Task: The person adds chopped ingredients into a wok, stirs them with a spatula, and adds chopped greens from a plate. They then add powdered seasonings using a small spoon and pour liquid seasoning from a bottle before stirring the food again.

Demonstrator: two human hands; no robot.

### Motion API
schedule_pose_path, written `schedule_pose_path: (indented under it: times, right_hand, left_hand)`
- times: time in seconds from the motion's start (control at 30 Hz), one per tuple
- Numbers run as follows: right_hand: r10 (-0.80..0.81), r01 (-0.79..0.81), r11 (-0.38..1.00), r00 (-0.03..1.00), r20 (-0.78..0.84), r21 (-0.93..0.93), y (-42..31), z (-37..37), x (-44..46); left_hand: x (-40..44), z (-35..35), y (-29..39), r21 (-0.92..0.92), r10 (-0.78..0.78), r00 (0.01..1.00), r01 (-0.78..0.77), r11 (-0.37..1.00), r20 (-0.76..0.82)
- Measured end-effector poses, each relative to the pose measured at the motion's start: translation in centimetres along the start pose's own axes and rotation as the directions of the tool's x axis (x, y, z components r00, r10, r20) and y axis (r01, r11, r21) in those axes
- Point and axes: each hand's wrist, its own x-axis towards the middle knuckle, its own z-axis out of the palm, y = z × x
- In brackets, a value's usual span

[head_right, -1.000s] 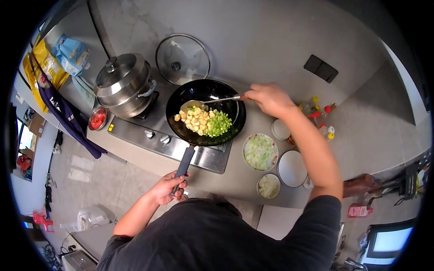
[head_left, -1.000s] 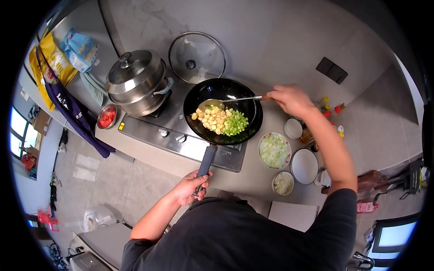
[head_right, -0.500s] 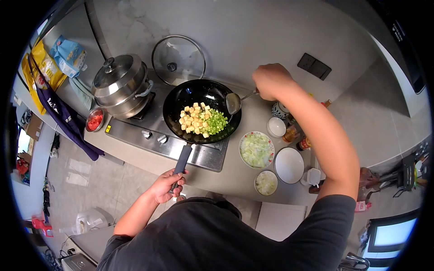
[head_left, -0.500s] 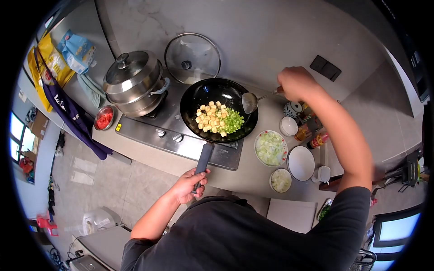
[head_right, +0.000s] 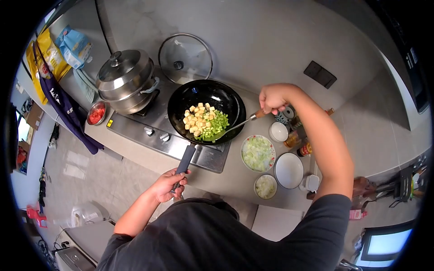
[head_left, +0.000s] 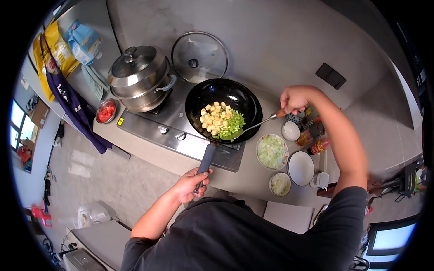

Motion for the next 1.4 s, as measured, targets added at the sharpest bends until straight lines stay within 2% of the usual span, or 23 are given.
schedule_pose_path:
  times: [0.13,0.27,0.4,0.5,0.6,0.73,0.83,0.93,0.97,1.0,1.07,1.13,1.2,1.37,1.4]
  right_hand:
    - [-0.117,0.12,0.98,0.993,-0.027,0.157,3.7,3.8,0.3]
    - [-0.187,0.199,0.974,0.976,-0.114,0.106,3.6,6.7,-0.8]
    - [-0.233,0.245,0.964,0.966,-0.114,0.107,2.6,7.6,-1.1]
    - [-0.228,0.243,0.918,0.97,-0.082,0.313,1.8,10.0,-0.2]
    - [-0.197,0.246,0.774,0.969,-0.147,0.583,2.2,13.6,2.5]
    - [-0.169,0.17,0.47,0.98,-0.101,0.866,2.6,14.4,1.9]
    - [-0.076,0.159,0.276,0.987,-0.143,0.948,4.2,14.8,1.4]
    - [-0.189,0.175,0.213,0.973,-0.135,0.961,5.9,13.6,-0.4]
    - [-0.163,0.179,0.236,0.976,-0.142,0.955,6.1,12.9,-1.4]
    - [-0.072,0.189,0.268,0.982,-0.176,0.945,6.2,12.2,-2.3]
    - [-0.022,0.2,0.588,0.973,-0.231,0.784,5.3,9.5,-4.7]
    - [-0.063,0.208,0.757,0.967,-0.249,0.619,6.2,7.0,-5.2]
    - [-0.139,0.227,0.946,0.929,-0.343,0.231,4.5,4.6,-6.5]
    - [-0.129,0.099,0.984,0.969,-0.21,-0.148,-2.6,0.0,-7.5]
    - [-0.09,0.064,0.987,0.982,-0.168,-0.151,-3.9,-0.5,-7.0]
  left_hand:
    - [-0.1,0.4,0.1,0.018,-0.009,1.0,0.009,1.0,-0.006]
    - [-0.1,0.7,0.1,0.033,-0.031,0.999,0.032,0.999,-0.019]
    - [0.1,0.7,0.2,0.049,-0.035,0.999,0.035,0.998,-0.008]
    - [0.2,0.7,0.1,0.054,-0.035,0.999,0.035,0.998,-0.008]
    - [0.2,0.5,-0.1,0.043,-0.019,1.0,0.019,0.999,0.0]
    - [-0.1,0.6,0.0,0.016,-0.009,1.0,0.009,1.0,-0.019]
    - [0.0,0.4,0.1,0.014,-0.014,1.0,0.014,1.0,-0.01]
    - [0.1,0.0,0.0,0.01,-0.013,1.0,0.013,1.0,0.004]
    - [0.2,0.0,0.0,0.012,-0.012,1.0,0.012,1.0,0.008]
    - [0.2,0.0,0.0,0.015,-0.014,1.0,0.013,1.0,0.012]
    - [0.3,-0.1,-0.1,0.008,-0.022,1.0,0.022,1.0,0.004]
    - [0.4,-0.2,0.0,0.009,-0.03,1.0,0.03,1.0,0.004]
    - [0.3,-0.2,0.1,0.017,-0.034,0.999,0.034,0.999,0.007]
    - [0.1,0.1,-0.1,-0.003,-0.04,0.999,0.04,0.999,-0.001]
    - [0.2,0.2,-0.1,-0.009,-0.038,0.999,0.038,0.999,-0.002]
